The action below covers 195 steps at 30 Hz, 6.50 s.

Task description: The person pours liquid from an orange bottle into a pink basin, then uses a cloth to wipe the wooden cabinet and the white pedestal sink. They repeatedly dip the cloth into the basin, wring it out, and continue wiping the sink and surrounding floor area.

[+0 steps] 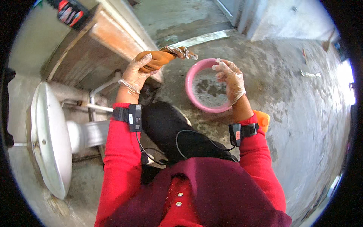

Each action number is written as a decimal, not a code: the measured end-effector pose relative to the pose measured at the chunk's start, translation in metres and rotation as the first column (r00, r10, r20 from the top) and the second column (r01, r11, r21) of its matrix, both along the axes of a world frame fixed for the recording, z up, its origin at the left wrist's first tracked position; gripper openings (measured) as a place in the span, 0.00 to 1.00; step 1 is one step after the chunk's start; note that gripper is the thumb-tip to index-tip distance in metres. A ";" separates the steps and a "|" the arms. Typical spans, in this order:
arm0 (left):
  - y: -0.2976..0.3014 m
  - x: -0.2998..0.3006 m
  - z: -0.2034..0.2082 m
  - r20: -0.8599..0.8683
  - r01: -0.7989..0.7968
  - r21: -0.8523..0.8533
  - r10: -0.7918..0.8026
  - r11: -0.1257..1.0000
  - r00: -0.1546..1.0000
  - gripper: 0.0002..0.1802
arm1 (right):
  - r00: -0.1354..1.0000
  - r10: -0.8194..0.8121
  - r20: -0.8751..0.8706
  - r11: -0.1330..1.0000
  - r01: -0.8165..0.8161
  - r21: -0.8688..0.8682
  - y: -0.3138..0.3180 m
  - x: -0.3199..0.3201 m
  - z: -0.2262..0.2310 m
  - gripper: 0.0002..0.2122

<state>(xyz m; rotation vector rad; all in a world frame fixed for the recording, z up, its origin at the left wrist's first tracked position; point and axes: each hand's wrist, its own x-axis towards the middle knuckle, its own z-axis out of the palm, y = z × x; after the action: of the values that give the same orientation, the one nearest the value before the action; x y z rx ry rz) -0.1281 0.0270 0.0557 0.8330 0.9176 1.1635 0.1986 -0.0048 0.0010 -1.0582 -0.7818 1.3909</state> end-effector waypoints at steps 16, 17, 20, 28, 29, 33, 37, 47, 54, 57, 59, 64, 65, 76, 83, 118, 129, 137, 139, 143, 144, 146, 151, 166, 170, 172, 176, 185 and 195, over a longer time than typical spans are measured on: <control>-0.128 -0.151 -0.025 0.009 -0.658 -0.132 0.664 0.742 0.747 0.22 | 0.113 -0.112 0.987 0.318 -0.937 0.144 0.027 -0.275 0.097 0.26; -0.134 -0.155 -0.027 0.009 -0.634 -0.088 0.637 0.768 0.771 0.22 | 0.134 -0.132 0.982 0.319 -0.932 0.170 0.016 -0.295 0.094 0.25; -0.147 -0.168 -0.029 0.062 -0.623 -0.101 0.630 0.776 0.774 0.23 | 0.030 -0.025 0.999 0.346 -0.938 0.037 -0.007 -0.343 0.078 0.26; -0.188 -0.190 -0.039 0.041 -0.401 -0.063 0.403 0.914 0.914 0.24 | 0.002 0.582 0.813 0.158 -0.981 -0.110 0.010 -0.370 0.035 0.26; -0.190 -0.194 -0.038 0.016 -0.342 -0.009 0.342 0.940 0.940 0.27 | 0.028 0.620 0.784 0.168 -0.981 -0.097 0.012 -0.368 0.033 0.25; -0.192 -0.204 -0.035 -0.411 -0.129 -0.008 0.114 0.992 0.905 0.31 | 0.088 0.683 0.725 0.207 -0.975 -0.077 0.019 -0.366 0.041 0.23; -0.191 -0.203 -0.036 -0.382 -0.088 -0.149 0.025 0.985 0.924 0.29 | -0.057 0.467 0.882 0.204 -0.964 -0.170 0.023 -0.366 0.063 0.20; -0.194 -0.190 -0.050 0.162 -0.268 -0.090 0.279 0.959 0.946 0.24 | 0.268 -0.169 0.949 0.108 -0.951 0.288 0.017 -0.378 0.053 0.14; -0.185 -0.199 -0.066 0.009 -0.613 0.056 0.613 0.788 0.790 0.19 | 0.105 0.543 0.833 0.256 -0.966 -0.046 -0.012 -0.359 0.004 0.27; -0.185 -0.200 -0.067 -0.112 -0.546 0.150 0.563 0.824 0.819 0.18 | 0.341 0.909 0.239 0.372 -0.923 -0.100 -0.027 -0.357 -0.008 0.27; -0.186 -0.203 -0.066 -0.129 -0.554 0.187 0.579 0.811 0.805 0.17 | 0.452 0.891 0.040 0.454 -0.889 -0.062 -0.030 -0.357 -0.011 0.20; -0.191 -0.206 -0.059 -0.065 -0.622 0.129 0.632 0.773 0.772 0.16 | 0.507 0.841 0.189 0.530 -0.842 -0.104 -0.031 -0.357 -0.009 0.18; -0.191 -0.206 -0.058 0.023 -0.621 0.134 0.624 0.772 0.781 0.16 | 0.494 0.826 0.271 0.549 -0.814 -0.189 -0.034 -0.357 -0.009 0.18; -0.194 -0.225 -0.072 0.171 -0.774 0.094 0.756 0.626 0.632 0.12 | 0.786 0.613 -0.077 0.776 -0.582 0.244 -0.029 -0.352 -0.013 0.10; -0.187 -0.232 -0.073 0.183 -0.805 0.033 0.788 0.593 0.588 0.10 | 0.603 0.656 -0.453 0.702 -0.709 0.073 -0.011 -0.330 0.005 0.13; -0.181 -0.218 -0.061 -0.205 -0.674 0.121 0.682 0.729 0.702 0.16 | 0.458 0.883 0.098 0.398 -0.844 0.360 -0.028 -0.385 -0.013 0.24; -0.184 -0.210 -0.048 -0.237 -0.449 0.142 0.470 0.882 0.850 0.27 | 0.780 0.562 -0.275 0.762 -0.359 0.539 -0.020 -0.309 0.087 0.23; -0.187 -0.209 -0.058 -0.170 -0.470 0.053 0.472 0.881 0.865 0.21 | 0.957 0.222 -0.188 0.906 -0.131 0.403 0.070 -0.289 0.141 0.30; -0.186 -0.209 -0.057 -0.158 -0.434 0.033 0.434 0.900 0.887 0.20 | 0.948 0.275 -0.158 0.872 -0.177 0.457 0.093 -0.304 0.155 0.29; -0.184 -0.207 -0.059 -0.191 -0.421 0.011 0.415 0.907 0.890 0.20 | 0.922 0.361 -0.143 0.828 -0.245 0.505 0.120 -0.335 0.160 0.27; -0.184 -0.206 -0.060 -0.205 -0.427 -0.008 0.417 0.904 0.886 0.20 | 0.920 0.366 -0.140 0.831 -0.255 0.494 0.125 -0.338 0.156 0.27; -0.183 -0.204 -0.063 -0.233 -0.386 -0.022 0.371 0.922 0.899 0.19 | 0.928 0.348 -0.135 0.850 -0.251 0.464 0.135 -0.339 0.144 0.28; -0.180 -0.199 -0.071 -0.280 -0.231 -0.035 0.213 0.972 0.936 0.21 | 0.925 0.363 -0.110 0.836 -0.272 0.478 0.154 -0.342 0.112 0.26; -0.181 -0.190 -0.073 -0.325 -0.150 -0.150 0.094 0.977 0.941 0.19 | 0.917 0.397 0.039 0.789 -0.363 0.496 0.201 -0.352 0.101 0.18; -0.185 -0.191 -0.071 -0.336 -0.144 -0.170 0.080 0.975 0.939 0.17 | 0.891 0.399 -0.216 0.820 -0.242 0.518 0.199 -0.357 0.090 0.11; -0.188 -0.190 -0.070 -0.348 -0.134 -0.149 0.075 0.980 0.935 0.17 | 0.918 0.370 -0.145 0.777 -0.220 0.590 0.199 -0.356 0.078 0.10; -0.190 -0.188 -0.068 -0.379 -0.117 -0.193 0.035 0.974 0.925 0.17 | 0.951 0.301 -0.067 0.632 -0.146 0.761 0.207 -0.353 0.049 0.09; -0.196 -0.180 -0.066 -0.414 -0.059 -0.200 -0.030 0.978 0.910 0.18 | 0.974 0.212 0.081 0.008 -0.084 0.996 0.207 -0.333 0.028 0.07; -0.197 -0.183 -0.064 -0.428 -0.031 -0.190 -0.055 0.981 0.902 0.24 | 0.977 0.177 0.122 0.138 -0.148 0.979 0.177 -0.344 0.041 0.05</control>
<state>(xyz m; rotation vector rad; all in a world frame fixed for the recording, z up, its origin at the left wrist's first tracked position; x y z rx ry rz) -0.3108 -0.1697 -0.0086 0.9535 1.3660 0.8714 -0.1449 0.1720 0.0423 0.1683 -1.5316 0.6742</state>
